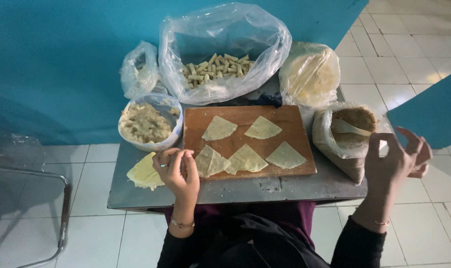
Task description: The person folds triangular pastry wrappers on a wooden board, pressing and shaping them into filled triangles, and uses a spoon to add filling from a bag onto the wrappers. Folded pieces are set aside while more wrappers are laid out and filled on the board.
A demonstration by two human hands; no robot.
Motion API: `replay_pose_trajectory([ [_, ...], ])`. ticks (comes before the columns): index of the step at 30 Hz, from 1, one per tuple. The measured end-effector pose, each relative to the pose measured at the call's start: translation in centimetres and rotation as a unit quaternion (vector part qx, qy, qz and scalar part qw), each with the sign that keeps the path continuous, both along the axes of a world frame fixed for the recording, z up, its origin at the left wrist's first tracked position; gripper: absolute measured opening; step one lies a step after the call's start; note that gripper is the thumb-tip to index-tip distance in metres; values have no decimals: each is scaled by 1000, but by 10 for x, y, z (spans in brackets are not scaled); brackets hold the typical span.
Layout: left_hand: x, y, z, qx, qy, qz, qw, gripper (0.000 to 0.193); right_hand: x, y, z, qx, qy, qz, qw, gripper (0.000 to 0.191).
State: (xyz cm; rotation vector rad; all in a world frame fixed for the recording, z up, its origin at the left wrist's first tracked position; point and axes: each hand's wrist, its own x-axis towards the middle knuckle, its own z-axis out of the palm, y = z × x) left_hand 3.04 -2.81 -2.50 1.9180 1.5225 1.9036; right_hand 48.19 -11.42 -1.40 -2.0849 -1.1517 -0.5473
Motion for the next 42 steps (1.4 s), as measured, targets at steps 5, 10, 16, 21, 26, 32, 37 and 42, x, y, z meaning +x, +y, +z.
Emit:
replay_pose_trajectory([
  [5,0,3,-2,6,-7,-8,1000,6,-7,6,-11,27,-21,11,999,15],
  [10,0,2,-2,8,9,6,1000,6,-17,5,1,40,-24,-12,999,17],
  [16,0,3,-1,3,3,4,1000,5,-38,23,11,67,30,21,997,15],
  [21,-1,3,-1,2,9,7,1000,6,-34,24,12,74,82,79,991,17],
  [26,-1,4,-3,4,-1,-11,1000,7,-21,24,7,56,123,103,985,17],
  [32,0,3,-2,7,7,-4,1000,6,-7,25,-3,7,83,36,996,18],
  [37,-1,3,0,1,16,2,1000,5,16,9,-5,31,162,23,986,17],
  [42,0,2,2,9,8,-4,1000,5,30,0,-6,45,129,56,989,21],
])
